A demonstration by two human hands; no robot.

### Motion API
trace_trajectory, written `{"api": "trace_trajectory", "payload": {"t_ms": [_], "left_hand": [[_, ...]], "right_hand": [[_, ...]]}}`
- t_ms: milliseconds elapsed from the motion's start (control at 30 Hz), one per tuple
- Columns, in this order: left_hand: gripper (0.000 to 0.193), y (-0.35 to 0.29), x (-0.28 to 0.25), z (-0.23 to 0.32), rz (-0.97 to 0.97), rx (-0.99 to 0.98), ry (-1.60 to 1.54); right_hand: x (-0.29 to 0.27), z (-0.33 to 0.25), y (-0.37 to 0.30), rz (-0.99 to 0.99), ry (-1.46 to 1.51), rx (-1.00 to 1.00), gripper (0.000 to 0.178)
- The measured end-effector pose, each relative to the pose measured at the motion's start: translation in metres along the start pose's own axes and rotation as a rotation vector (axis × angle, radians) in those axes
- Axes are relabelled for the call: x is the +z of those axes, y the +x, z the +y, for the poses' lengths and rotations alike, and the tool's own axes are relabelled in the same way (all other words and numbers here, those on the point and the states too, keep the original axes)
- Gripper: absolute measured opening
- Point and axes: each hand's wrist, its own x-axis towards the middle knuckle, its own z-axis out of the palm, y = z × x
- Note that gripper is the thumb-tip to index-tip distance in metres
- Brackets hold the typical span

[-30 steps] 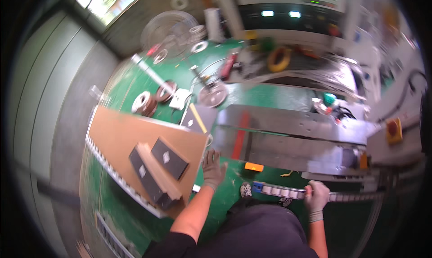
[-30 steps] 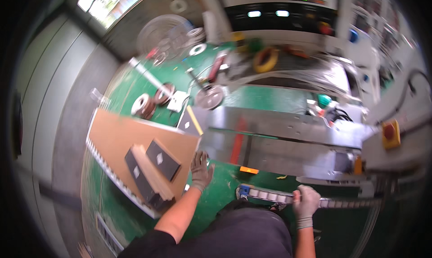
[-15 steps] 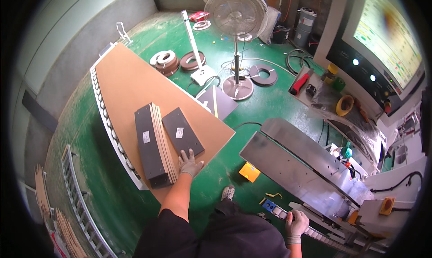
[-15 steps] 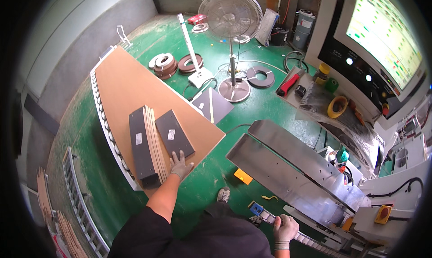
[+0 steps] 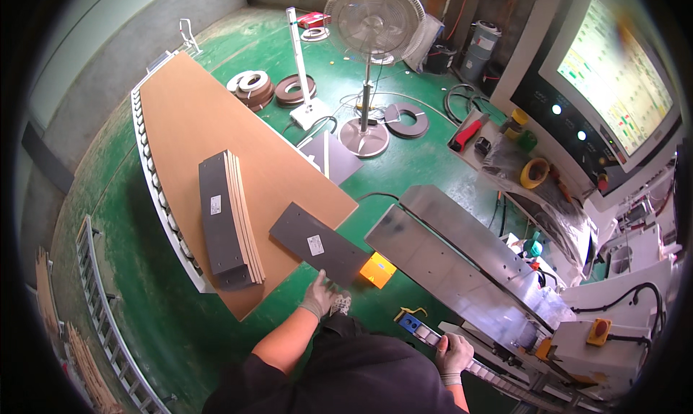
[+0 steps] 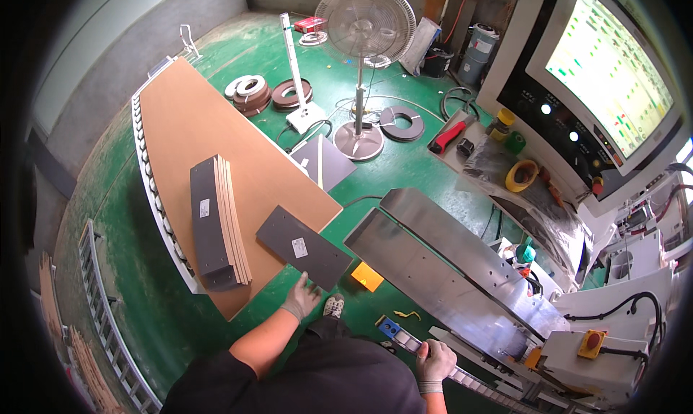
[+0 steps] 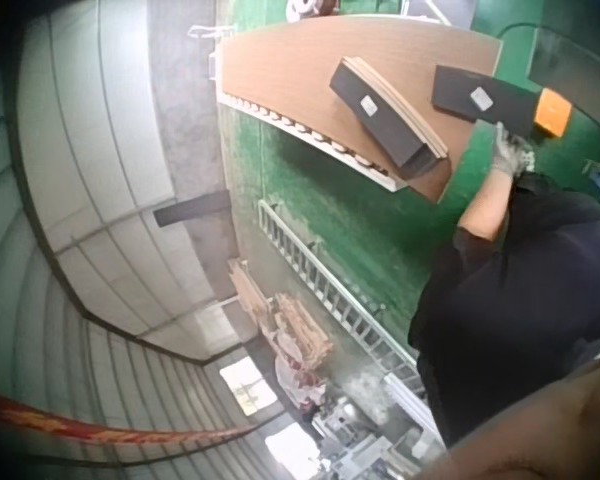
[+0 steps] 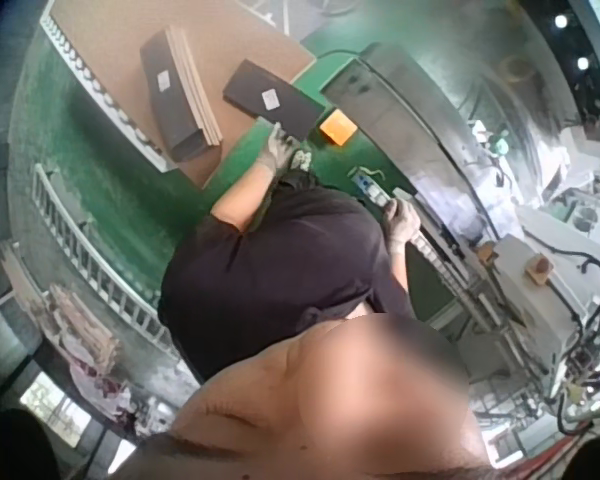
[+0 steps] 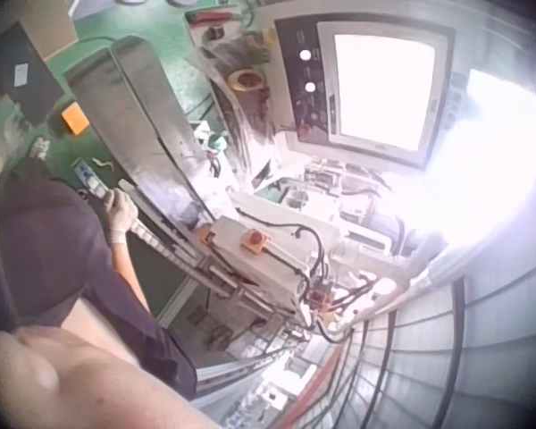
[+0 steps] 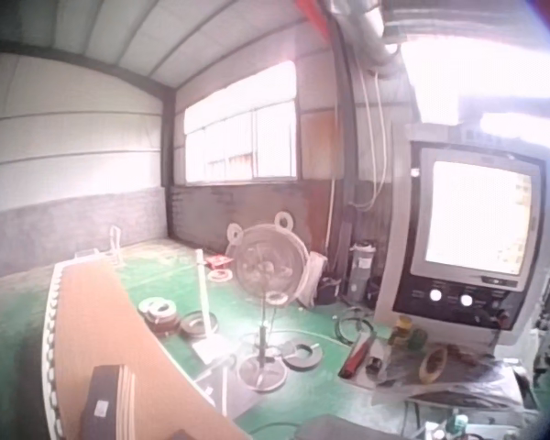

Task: The person picks up rectangular wooden panels one at a time and feeds them into an industrial edge-banding machine, aligning each panel with the machine's guide rail.

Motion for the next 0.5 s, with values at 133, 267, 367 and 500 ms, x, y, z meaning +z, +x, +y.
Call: {"api": "trace_trajectory", "payload": {"t_ms": [133, 267, 367, 500], "left_hand": [[0.041, 0.066, -0.018, 0.034, -0.052, 0.39, 0.001], [0.026, 0.042, 0.003, 0.084, 0.157, 0.816, 0.485], [0.037, 0.022, -0.006, 0.122, -0.002, 0.784, 0.128], [0.043, -0.026, 0.053, 0.117, -0.421, 0.723, 0.296]], "right_hand": [[-0.001, -0.004, 0.004, -0.018, 0.038, -0.073, 0.025], [0.0, 0.0, 0.0, 0.013, 0.036, -0.059, 0.026], [-0.002, -0.011, 0.003, -0.013, 0.027, -0.047, 0.023], [-0.017, -0.011, 0.004, -0.103, 0.227, 0.222, 0.023]]}}
